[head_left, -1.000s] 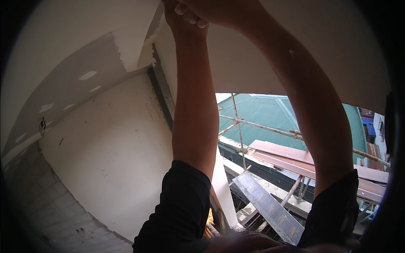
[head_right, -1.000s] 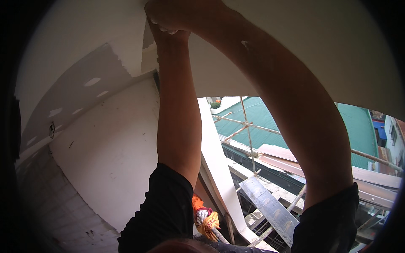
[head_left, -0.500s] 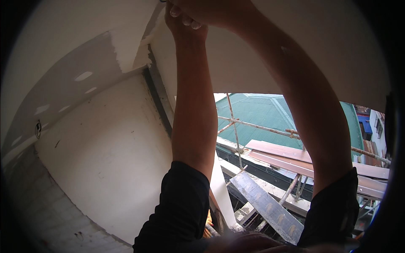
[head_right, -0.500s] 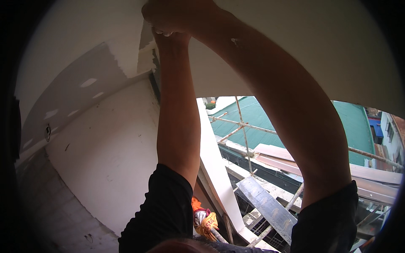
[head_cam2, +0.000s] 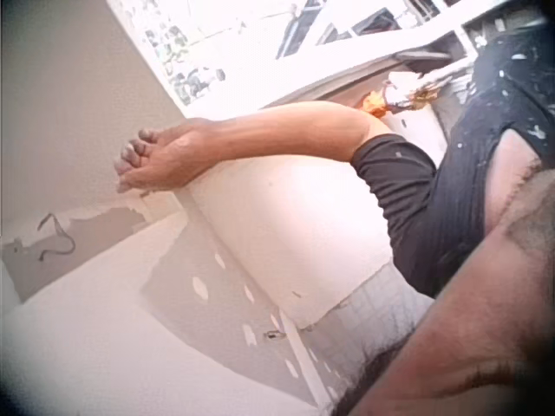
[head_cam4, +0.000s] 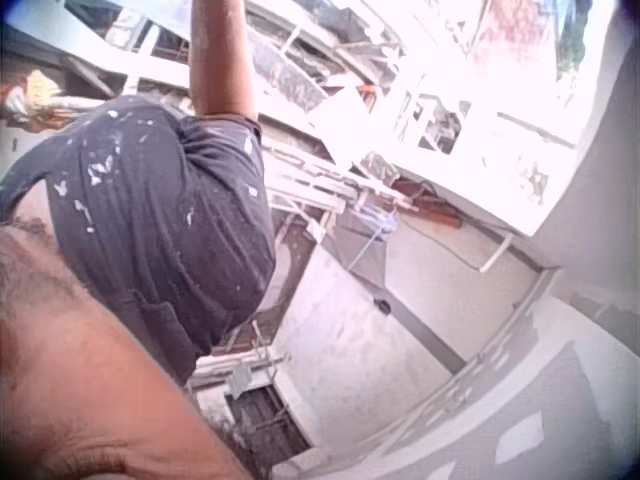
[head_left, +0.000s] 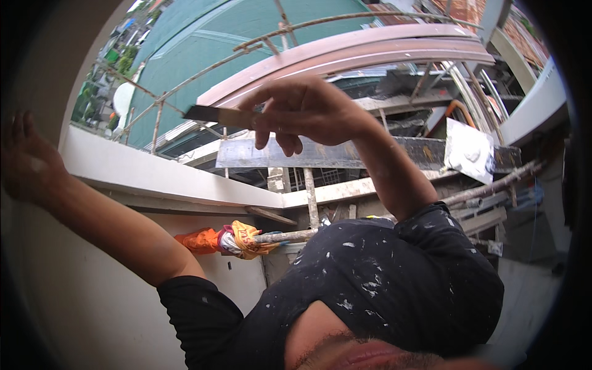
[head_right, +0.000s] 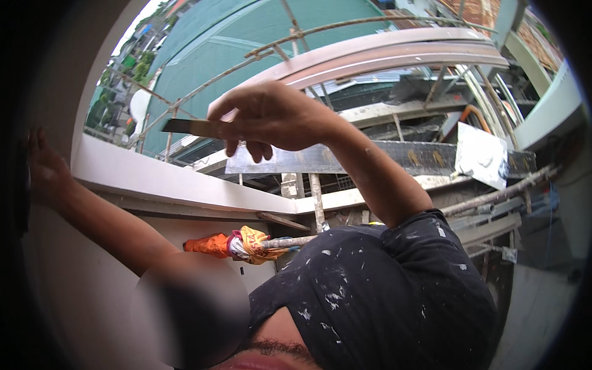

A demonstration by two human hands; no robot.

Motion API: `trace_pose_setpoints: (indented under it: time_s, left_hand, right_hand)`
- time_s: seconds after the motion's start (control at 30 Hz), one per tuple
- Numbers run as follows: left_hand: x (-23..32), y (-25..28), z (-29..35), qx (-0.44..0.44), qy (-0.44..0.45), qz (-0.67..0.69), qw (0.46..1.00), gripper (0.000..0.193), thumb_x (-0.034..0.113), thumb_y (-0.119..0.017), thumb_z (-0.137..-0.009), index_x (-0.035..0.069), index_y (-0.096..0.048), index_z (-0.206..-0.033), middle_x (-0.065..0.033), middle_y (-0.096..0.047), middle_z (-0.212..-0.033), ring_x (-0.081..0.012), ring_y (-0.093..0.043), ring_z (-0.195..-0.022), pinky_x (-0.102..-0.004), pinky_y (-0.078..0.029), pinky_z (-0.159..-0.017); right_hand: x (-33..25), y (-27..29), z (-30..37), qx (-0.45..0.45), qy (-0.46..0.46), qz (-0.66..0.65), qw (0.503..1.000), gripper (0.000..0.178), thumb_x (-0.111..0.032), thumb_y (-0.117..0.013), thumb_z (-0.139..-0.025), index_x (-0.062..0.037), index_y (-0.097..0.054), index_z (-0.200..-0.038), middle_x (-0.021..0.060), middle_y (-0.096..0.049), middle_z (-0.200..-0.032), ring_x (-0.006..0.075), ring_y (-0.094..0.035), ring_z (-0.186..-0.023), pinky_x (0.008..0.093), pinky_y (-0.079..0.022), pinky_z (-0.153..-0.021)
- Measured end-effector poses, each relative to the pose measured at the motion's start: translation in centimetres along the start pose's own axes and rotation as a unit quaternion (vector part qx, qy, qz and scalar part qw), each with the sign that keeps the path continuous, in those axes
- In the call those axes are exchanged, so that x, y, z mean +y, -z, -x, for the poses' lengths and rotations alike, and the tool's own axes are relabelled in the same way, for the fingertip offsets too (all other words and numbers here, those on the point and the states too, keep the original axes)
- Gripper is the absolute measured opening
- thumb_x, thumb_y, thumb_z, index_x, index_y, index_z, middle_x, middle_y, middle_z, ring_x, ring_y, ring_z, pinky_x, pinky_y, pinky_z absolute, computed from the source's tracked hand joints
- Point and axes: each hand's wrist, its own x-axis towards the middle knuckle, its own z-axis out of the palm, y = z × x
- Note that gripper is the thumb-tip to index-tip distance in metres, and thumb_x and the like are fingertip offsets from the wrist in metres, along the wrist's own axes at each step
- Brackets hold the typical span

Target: The person applies plaster to a ceiling using a hawk and trowel while standing on scaffolding. They repeatedly scoop plaster from the hawk and spread it onto the ceiling surface, smoothing it with the trowel.

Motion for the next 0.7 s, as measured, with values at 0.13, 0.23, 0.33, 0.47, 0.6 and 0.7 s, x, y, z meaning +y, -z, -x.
trace_pose_setpoints:
  time_s: [0.13,0.23,0.33,0.47,0.6,0.7]
  left_hand:
    - [16.1,-7.1,9.3,0.062,0.344,0.351,0.869,0.027,0.009,-0.061,-0.1,-0.008,-0.067,-0.119,-0.0149,-0.072,-0.101,-0.017,-0.066,-0.086,-0.0274,-0.054,-0.081]
    - [24.7,-12.3,21.4,-0.148,0.483,0.435,0.745,0.023,0.014,-0.06,-0.103,-0.006,-0.07,-0.111,-0.0072,-0.07,-0.085,-0.0102,-0.062,-0.078,-0.0247,-0.05,-0.074]
    - [32.0,-14.7,35.7,-0.426,0.564,0.326,0.628,0.042,0.036,-0.062,-0.102,-0.001,-0.074,-0.087,-0.0099,-0.069,-0.072,-0.0145,-0.063,-0.065,-0.0303,-0.049,-0.063]
    - [46.2,-8.3,50.9,-0.653,0.469,0.235,0.547,0.035,0.04,-0.059,-0.097,0.01,-0.074,-0.106,-0.017,-0.073,-0.103,-0.0386,-0.069,-0.099,-0.0468,-0.053,-0.087]
    - [56.9,1.4,57.2,-0.701,0.585,0.325,0.248,0.044,0.037,-0.059,-0.098,0.003,-0.069,-0.123,-0.0186,-0.072,-0.116,-0.026,-0.068,-0.107,-0.0371,-0.049,-0.096]
    - [59.4,5.2,56.5,-0.69,0.64,0.267,0.208,0.056,0.044,-0.056,-0.099,-0.002,-0.063,-0.131,-0.0216,-0.067,-0.129,-0.0305,-0.064,-0.118,-0.0398,-0.047,-0.101]
  right_hand:
    - [19.2,1.3,20.0,0.102,-0.356,0.401,0.838,0.027,-0.025,-0.06,-0.097,-0.004,-0.067,-0.112,0.0161,-0.074,-0.089,0.0383,-0.069,-0.089,0.0459,-0.053,-0.083]
    - [22.4,0.9,35.1,0.284,-0.548,0.225,0.754,0.025,-0.024,-0.061,-0.096,-0.0001,-0.069,-0.1,0.0157,-0.073,-0.082,0.0312,-0.072,-0.076,0.0431,-0.055,-0.072]
    - [21.4,1.6,46.6,0.241,-0.564,0.421,0.668,0.024,-0.024,-0.067,-0.092,0.0001,-0.071,-0.096,0.0217,-0.072,-0.089,0.0364,-0.071,-0.087,0.0441,-0.054,-0.08]
    - [20.3,4.0,54.9,0.31,-0.593,0.386,0.635,0.021,-0.021,-0.069,-0.093,0.0004,-0.071,-0.092,0.0154,-0.072,-0.082,0.0267,-0.07,-0.072,0.0408,-0.055,-0.067]
    - [19.6,6.0,56.3,0.35,-0.643,0.257,0.631,0.016,-0.016,-0.067,-0.095,-0.0014,-0.069,-0.092,0.0061,-0.069,-0.069,0.0109,-0.063,-0.054,0.0303,-0.05,-0.045]
    - [20.7,7.7,55.8,0.298,-0.632,0.233,0.677,0.016,-0.016,-0.066,-0.096,-0.0003,-0.068,-0.096,0.0065,-0.069,-0.071,0.0109,-0.062,-0.055,0.0301,-0.049,-0.047]
